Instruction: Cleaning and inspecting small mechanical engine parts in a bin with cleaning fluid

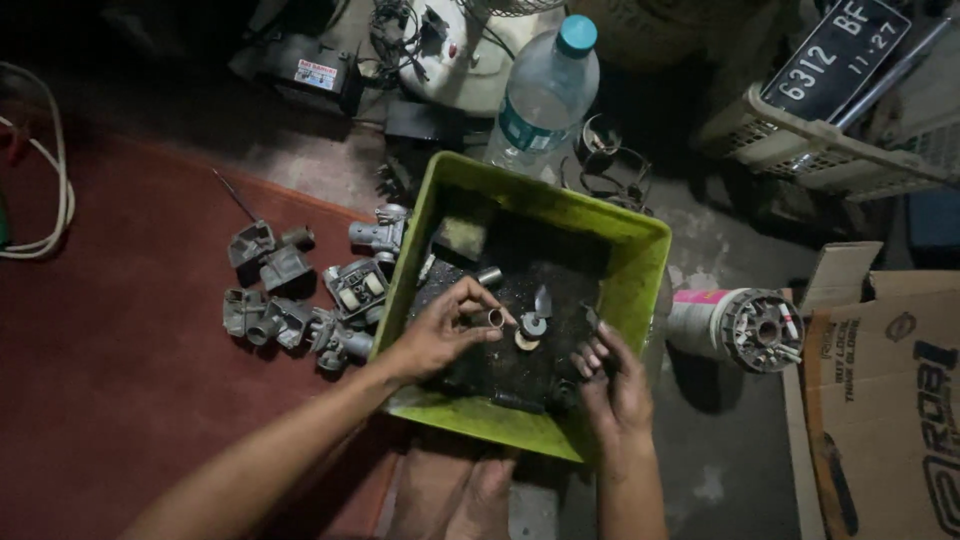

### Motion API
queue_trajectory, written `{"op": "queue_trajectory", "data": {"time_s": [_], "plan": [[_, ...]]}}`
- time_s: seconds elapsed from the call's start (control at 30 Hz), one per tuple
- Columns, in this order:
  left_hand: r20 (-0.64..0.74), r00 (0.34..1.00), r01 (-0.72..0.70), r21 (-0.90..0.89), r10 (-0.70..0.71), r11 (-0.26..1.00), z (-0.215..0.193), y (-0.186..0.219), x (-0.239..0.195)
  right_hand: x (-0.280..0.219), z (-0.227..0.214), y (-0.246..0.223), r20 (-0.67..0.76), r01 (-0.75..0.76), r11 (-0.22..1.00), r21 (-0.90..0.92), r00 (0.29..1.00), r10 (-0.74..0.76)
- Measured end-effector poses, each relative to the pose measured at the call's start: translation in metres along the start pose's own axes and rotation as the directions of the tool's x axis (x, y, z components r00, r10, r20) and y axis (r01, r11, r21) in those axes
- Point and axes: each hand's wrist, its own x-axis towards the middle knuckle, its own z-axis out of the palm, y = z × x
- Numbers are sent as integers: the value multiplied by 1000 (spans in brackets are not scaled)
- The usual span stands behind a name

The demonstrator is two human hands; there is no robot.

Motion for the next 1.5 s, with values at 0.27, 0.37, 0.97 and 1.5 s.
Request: {"op": "queue_trajectory", "data": {"time_s": [0.27, 0.37, 0.97, 1.5], "plan": [[-31, 999, 47, 87, -44, 995, 4, 3, -3, -9, -1, 9, -17, -53, 998, 35, 998, 53], [-72, 996, 62, 229, -47, 972, -7, -14, -3, -3, 4, 12, -28, -57, 996, 67, 998, 59], [-144, 921, 387, 235, -361, 892, -24, -77, 10, -4, 126, 37, 350, 418, 555, -719, 908, -231], [-193, 953, 280, 251, -235, 927, 1, -9, -9, 83, 18, 25, 30, -24, -249, -968, 977, -213]]}}
